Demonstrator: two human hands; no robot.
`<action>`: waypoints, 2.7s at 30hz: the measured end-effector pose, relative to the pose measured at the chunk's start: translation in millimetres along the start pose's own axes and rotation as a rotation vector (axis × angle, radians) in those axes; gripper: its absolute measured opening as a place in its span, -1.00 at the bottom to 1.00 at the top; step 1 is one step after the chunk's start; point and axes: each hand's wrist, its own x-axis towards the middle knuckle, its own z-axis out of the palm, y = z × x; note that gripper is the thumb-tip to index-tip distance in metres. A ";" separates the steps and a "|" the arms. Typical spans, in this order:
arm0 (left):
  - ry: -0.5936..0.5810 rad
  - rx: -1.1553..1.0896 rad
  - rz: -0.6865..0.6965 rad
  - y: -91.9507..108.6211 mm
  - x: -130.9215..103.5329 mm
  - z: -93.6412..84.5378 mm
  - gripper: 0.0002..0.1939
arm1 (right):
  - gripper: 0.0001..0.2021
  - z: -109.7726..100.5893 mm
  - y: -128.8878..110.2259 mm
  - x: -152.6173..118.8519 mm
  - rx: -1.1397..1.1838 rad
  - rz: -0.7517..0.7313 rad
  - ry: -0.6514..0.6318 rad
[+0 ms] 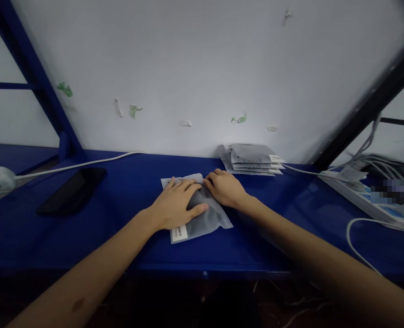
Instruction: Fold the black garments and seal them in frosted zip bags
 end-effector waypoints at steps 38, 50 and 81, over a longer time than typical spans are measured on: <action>-0.041 0.024 -0.003 -0.5 3.0 -7.7 -0.30 | -0.61 3.2 47.0 -38.8 0.167 0.139 0.062; 0.009 0.023 -0.017 -6.6 3.1 -17.9 -0.49 | -0.63 28.7 68.8 -24.9 0.213 0.213 0.095; -0.040 -0.037 -0.055 -11.5 1.1 -12.4 -0.32 | -0.62 21.4 68.5 -25.6 0.248 0.179 0.063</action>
